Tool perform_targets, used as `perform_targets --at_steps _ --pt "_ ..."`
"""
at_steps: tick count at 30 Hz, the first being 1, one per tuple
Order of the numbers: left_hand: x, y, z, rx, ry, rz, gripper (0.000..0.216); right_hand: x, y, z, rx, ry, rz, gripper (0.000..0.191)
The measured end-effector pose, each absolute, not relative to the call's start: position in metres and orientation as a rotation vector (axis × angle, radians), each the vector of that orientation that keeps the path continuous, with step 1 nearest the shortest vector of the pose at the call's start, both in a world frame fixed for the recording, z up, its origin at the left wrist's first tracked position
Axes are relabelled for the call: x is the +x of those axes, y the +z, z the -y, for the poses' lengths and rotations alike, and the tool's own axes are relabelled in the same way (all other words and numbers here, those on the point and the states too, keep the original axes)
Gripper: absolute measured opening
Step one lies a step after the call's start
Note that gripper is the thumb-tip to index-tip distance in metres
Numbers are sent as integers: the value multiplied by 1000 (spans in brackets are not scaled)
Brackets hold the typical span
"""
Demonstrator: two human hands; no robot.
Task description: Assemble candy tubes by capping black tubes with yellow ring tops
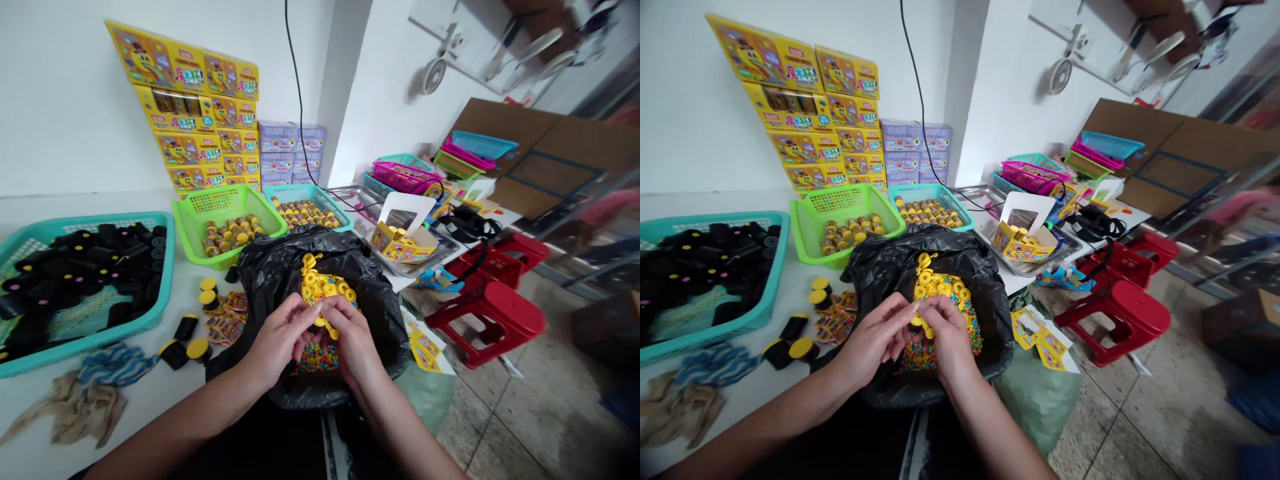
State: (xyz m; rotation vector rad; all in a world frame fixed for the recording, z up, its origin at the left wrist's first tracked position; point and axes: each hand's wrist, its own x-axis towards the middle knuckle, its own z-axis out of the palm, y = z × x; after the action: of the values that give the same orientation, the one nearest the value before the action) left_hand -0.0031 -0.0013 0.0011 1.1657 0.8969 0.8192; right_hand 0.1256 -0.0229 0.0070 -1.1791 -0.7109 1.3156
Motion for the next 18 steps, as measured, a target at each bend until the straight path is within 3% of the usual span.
perform_targets --at_steps 5,12,18 --pt "-3 -1 0 1261 740 -855 40 134 6 20 -1291 1167 807 25" --pt "-5 -2 -1 1327 768 -913 27 133 -3 16 -1285 987 934 17" --pt "-6 -6 -1 1353 819 -907 28 133 -6 15 -1312 1052 997 25"
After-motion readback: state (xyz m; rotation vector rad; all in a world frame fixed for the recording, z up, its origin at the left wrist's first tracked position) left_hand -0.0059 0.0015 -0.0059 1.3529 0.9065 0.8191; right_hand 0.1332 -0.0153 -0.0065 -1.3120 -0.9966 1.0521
